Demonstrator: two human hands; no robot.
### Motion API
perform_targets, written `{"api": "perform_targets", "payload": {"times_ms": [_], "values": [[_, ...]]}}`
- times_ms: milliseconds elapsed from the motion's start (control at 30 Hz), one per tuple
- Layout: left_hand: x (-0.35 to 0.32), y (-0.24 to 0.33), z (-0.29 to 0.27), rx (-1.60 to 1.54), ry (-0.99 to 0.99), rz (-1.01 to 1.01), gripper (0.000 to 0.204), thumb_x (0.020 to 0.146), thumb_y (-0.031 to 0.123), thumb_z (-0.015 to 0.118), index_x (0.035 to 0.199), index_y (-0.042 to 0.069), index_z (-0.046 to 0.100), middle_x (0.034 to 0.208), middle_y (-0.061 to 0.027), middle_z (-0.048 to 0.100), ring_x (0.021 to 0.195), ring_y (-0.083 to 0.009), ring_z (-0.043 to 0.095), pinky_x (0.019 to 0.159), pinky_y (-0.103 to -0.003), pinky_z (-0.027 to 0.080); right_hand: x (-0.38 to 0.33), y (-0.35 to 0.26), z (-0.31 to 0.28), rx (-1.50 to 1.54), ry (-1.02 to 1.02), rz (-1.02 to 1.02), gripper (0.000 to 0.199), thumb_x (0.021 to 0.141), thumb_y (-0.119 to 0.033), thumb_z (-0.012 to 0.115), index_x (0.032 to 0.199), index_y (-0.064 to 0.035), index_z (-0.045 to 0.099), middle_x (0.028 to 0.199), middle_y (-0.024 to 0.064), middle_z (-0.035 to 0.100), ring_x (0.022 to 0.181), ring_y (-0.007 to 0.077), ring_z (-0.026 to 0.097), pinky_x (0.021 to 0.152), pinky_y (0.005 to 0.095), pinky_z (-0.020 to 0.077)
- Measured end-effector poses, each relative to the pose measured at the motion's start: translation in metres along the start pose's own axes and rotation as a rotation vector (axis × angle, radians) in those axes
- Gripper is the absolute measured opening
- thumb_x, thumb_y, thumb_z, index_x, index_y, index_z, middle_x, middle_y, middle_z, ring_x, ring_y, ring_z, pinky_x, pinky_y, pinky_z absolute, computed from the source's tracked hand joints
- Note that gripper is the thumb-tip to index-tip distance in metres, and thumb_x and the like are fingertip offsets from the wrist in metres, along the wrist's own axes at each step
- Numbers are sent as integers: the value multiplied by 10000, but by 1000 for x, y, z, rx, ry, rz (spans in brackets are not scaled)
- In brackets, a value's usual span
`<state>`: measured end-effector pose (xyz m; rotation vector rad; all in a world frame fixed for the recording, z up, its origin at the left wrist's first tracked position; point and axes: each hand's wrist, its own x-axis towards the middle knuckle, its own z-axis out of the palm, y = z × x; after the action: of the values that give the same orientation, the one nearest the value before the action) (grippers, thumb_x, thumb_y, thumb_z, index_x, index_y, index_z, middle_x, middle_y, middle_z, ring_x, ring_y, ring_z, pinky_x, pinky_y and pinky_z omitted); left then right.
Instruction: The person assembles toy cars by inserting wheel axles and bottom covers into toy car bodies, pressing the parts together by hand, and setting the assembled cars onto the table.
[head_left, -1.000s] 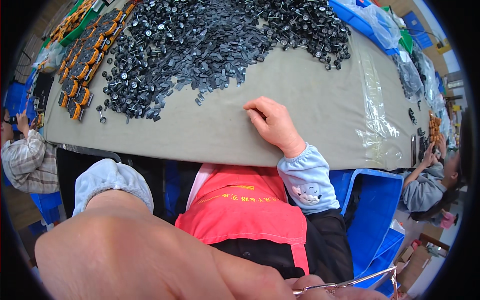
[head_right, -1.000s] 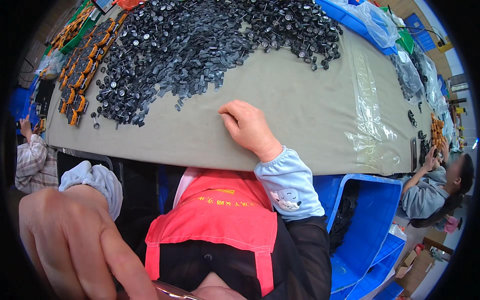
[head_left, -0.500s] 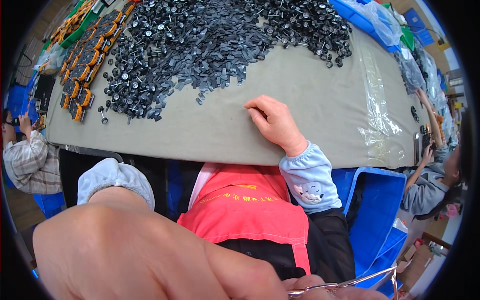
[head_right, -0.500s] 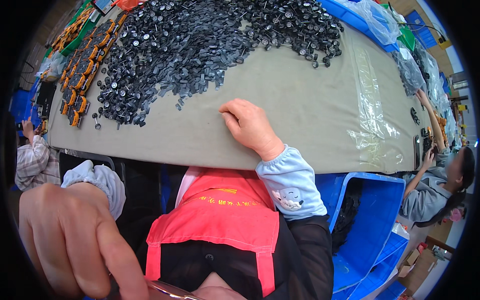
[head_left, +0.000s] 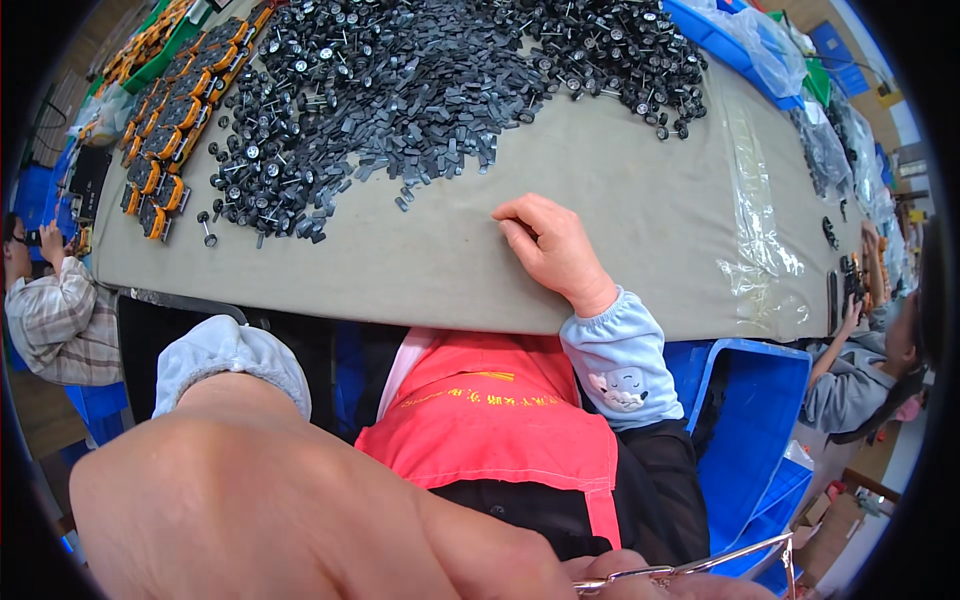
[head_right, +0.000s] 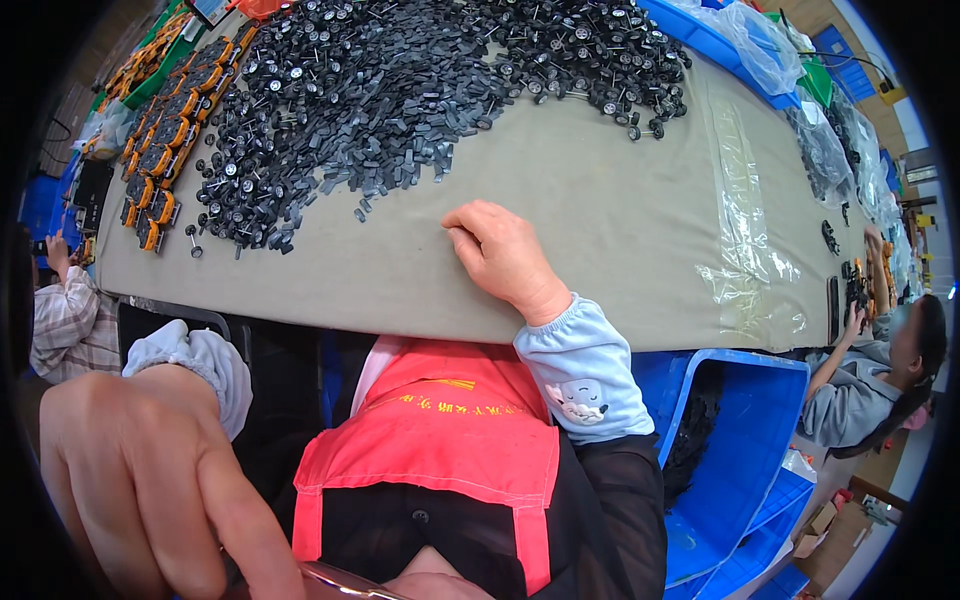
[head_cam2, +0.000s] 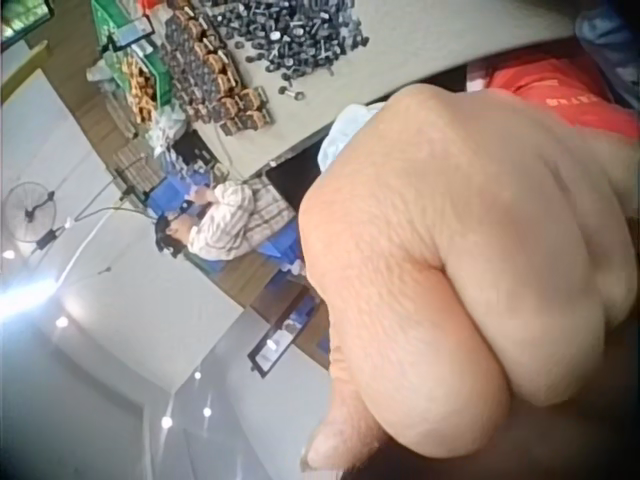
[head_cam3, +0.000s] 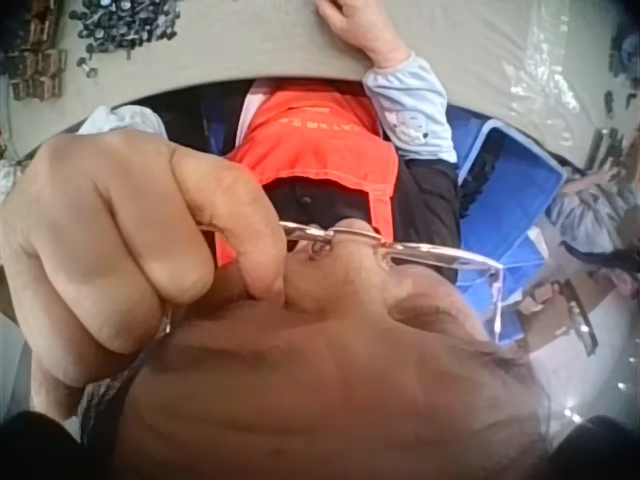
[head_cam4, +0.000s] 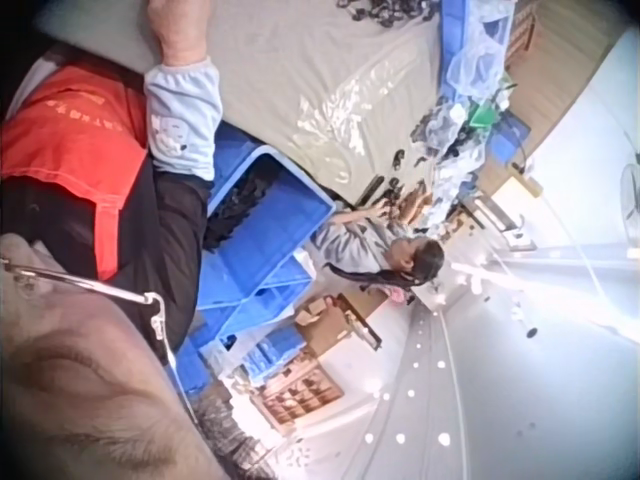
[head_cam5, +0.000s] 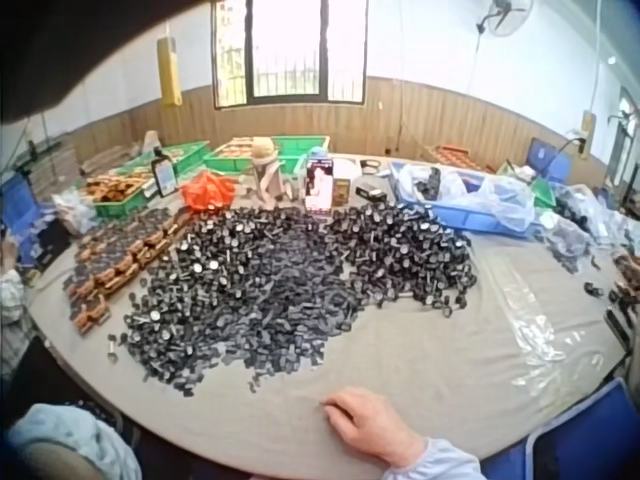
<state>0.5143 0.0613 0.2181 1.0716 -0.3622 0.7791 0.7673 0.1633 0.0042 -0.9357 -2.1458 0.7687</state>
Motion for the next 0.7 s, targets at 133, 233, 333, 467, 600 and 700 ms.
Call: {"api": "perform_targets", "payload": {"times_ms": [133, 233, 333, 467, 600, 700], "values": [[6, 5, -1, 11, -19, -26, 141, 843, -176, 590, 707, -147, 561, 761, -212, 634, 623, -301, 639, 830, -503, 624, -1, -2, 0, -6, -27, 54, 92, 880, -69, 637, 961, -48, 674, 897, 115, 677, 853, 324, 656, 741, 404, 530], [-2, 7, -1, 2, -6, 5, 129, 846, -175, 584, 722, -146, 567, 749, -203, 626, 625, -303, 636, 819, -505, 625, 0, -1, 0, 3, -23, 51, 92, 879, -71, 638, 960, -50, 675, 898, 112, 678, 854, 321, 656, 740, 403, 530], [-7, 6, -1, -5, 1, 0, 129, 849, -176, 577, 724, -147, 566, 753, -211, 626, 635, -317, 638, 820, -533, 616, 0, -2, 0, 1, -32, 57, 92, 880, -72, 637, 961, -49, 675, 903, 113, 680, 862, 322, 658, 745, 403, 531], [-8, 3, 1, -13, 18, -11, 131, 853, -176, 567, 726, -148, 565, 758, -222, 625, 650, -335, 641, 822, -571, 604, -1, -2, 0, -12, -30, 54, 95, 882, -71, 637, 964, -45, 676, 918, 118, 685, 875, 325, 660, 755, 403, 533], [-10, 1, 2, -15, 16, -10, 133, 858, -177, 558, 728, -150, 563, 763, -233, 625, 664, -353, 644, 825, -608, 593, -1, -3, -2, -20, -42, 71, 97, 881, -71, 638, 965, -43, 677, 927, 120, 688, 879, 328, 661, 761, 403, 533], [-12, 4, 2, -25, 13, -15, 134, 861, -177, 550, 730, -151, 562, 767, -241, 624, 675, -367, 646, 826, -636, 584, 0, -2, 0, -19, -38, 68, 99, 879, -73, 641, 966, -43, 677, 932, 120, 690, 881, 328, 661, 765, 403, 533]]}}
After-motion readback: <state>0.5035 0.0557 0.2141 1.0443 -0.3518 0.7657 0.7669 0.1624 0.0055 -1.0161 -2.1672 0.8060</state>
